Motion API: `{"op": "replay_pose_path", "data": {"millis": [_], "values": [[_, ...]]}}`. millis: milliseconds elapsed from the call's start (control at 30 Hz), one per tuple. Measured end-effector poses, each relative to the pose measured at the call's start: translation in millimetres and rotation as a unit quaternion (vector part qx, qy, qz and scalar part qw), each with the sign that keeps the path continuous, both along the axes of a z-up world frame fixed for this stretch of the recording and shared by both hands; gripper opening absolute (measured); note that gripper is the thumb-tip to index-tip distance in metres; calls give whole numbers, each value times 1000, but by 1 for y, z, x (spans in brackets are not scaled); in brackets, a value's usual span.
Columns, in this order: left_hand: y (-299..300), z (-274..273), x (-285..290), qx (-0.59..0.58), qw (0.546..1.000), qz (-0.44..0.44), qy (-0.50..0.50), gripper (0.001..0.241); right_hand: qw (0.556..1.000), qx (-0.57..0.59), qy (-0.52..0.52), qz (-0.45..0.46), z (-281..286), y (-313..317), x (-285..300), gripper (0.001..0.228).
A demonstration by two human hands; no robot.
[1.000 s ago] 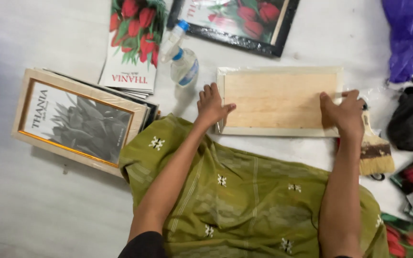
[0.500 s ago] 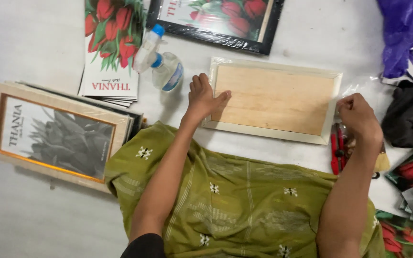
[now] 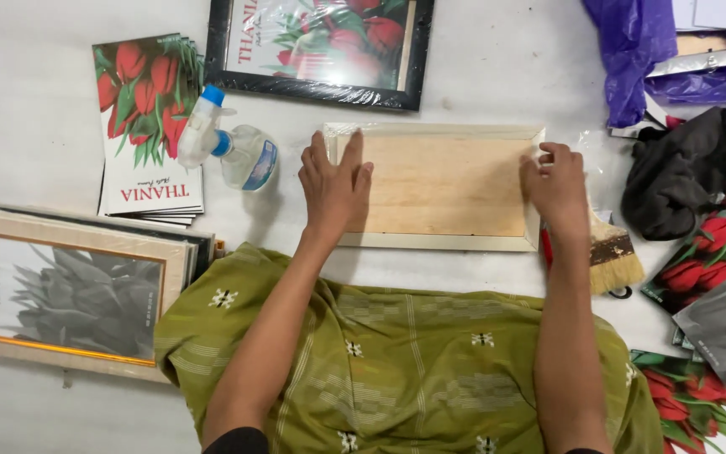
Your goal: Assembling a picture frame by cleaning the backing board with a brush and fitting it into the frame.
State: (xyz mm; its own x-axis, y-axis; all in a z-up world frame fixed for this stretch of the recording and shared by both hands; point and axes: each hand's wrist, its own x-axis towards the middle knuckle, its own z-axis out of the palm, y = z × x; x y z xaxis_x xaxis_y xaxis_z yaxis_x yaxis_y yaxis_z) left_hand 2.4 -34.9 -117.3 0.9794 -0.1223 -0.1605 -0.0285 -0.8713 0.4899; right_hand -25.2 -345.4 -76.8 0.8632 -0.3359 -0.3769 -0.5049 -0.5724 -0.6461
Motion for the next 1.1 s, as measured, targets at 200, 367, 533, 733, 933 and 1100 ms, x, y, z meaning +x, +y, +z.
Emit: {"op": "replay_pose_path", "data": {"millis": [200, 367, 533, 733, 933, 1100], "values": [[-26, 0, -10, 26, 992, -117, -50, 50, 956, -207, -82, 191, -42, 16, -8, 36], [-27, -27, -16, 63, 988, -132, -50, 55, 927, -287, -118, 210, -45, 36, -14, 42], [-27, -36, -18, 91, 984, -140, -64, 54, 911, -342, -98, 211, -68, 40, -17, 49], [-14, -32, -4, 46, 987, -139, -70, 52, 925, -323, -4, 200, -57, 50, -14, 60], [-9, -34, -7, 68, 990, -89, -83, 54, 964, -173, 72, 187, -27, 39, -8, 73], [-17, -56, 1, 133, 968, -94, -188, 45, 967, -164, 98, 169, -29, 34, -4, 83]]}}
